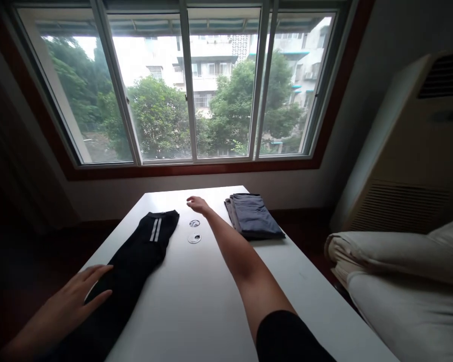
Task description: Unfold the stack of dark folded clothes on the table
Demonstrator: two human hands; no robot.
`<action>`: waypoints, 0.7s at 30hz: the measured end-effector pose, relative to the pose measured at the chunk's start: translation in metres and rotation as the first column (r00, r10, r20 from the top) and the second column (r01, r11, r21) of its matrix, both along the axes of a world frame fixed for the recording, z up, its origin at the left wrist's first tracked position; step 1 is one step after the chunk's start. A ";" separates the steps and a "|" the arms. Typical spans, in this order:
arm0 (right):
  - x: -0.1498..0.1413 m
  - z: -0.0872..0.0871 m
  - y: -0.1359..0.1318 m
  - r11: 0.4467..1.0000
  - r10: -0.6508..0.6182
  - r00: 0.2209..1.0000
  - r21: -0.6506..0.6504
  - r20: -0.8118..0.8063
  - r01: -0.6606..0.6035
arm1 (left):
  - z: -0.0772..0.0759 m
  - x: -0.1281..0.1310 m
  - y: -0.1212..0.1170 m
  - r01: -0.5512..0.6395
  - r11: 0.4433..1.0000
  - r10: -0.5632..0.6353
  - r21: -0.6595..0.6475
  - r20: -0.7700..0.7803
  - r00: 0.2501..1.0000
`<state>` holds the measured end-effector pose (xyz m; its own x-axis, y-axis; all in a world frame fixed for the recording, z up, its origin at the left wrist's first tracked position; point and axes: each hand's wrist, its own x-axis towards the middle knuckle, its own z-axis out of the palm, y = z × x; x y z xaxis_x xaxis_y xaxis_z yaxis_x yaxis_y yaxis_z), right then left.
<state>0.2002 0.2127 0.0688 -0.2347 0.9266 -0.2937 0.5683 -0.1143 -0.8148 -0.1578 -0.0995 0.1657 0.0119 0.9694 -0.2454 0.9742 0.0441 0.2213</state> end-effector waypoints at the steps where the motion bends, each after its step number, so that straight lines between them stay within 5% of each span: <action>1: 0.016 -0.007 -0.006 0.999 -0.049 0.995 0.012 0.090 0.048 | -0.010 0.003 -0.001 0.045 0.999 -0.044 -0.028 0.034 0.998; 5: 0.093 -0.028 -0.035 0.952 -0.307 0.892 0.087 0.333 0.295 | -0.044 0.029 -0.001 0.171 0.981 -0.164 -0.086 0.087 0.983; 7: 0.128 -0.040 -0.050 0.889 -0.452 0.760 0.162 0.466 0.429 | -0.057 0.047 0.005 0.218 0.971 -0.210 -0.097 0.085 0.974; 11: 0.172 -0.060 -0.064 0.833 -0.540 0.564 0.297 0.625 0.467 | -0.084 0.076 0.027 0.223 0.964 -0.224 -0.145 0.006 0.975; 17: 0.187 -0.062 -0.059 0.800 -0.586 0.562 0.304 0.584 0.518 | -0.132 0.056 0.067 0.087 0.988 -0.103 -0.125 -0.135 0.985; 21: 0.187 -0.056 -0.065 0.734 -0.677 0.580 0.365 0.453 0.573 | -0.147 0.024 0.090 0.022 0.994 -0.041 -0.106 -0.178 0.983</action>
<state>0.3873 0.1473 0.0128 0.5649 0.8251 -0.0072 0.7361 -0.5079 -0.4474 -0.1335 -0.0092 0.0190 -0.0115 0.9386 -0.3449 0.9989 0.0264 0.0386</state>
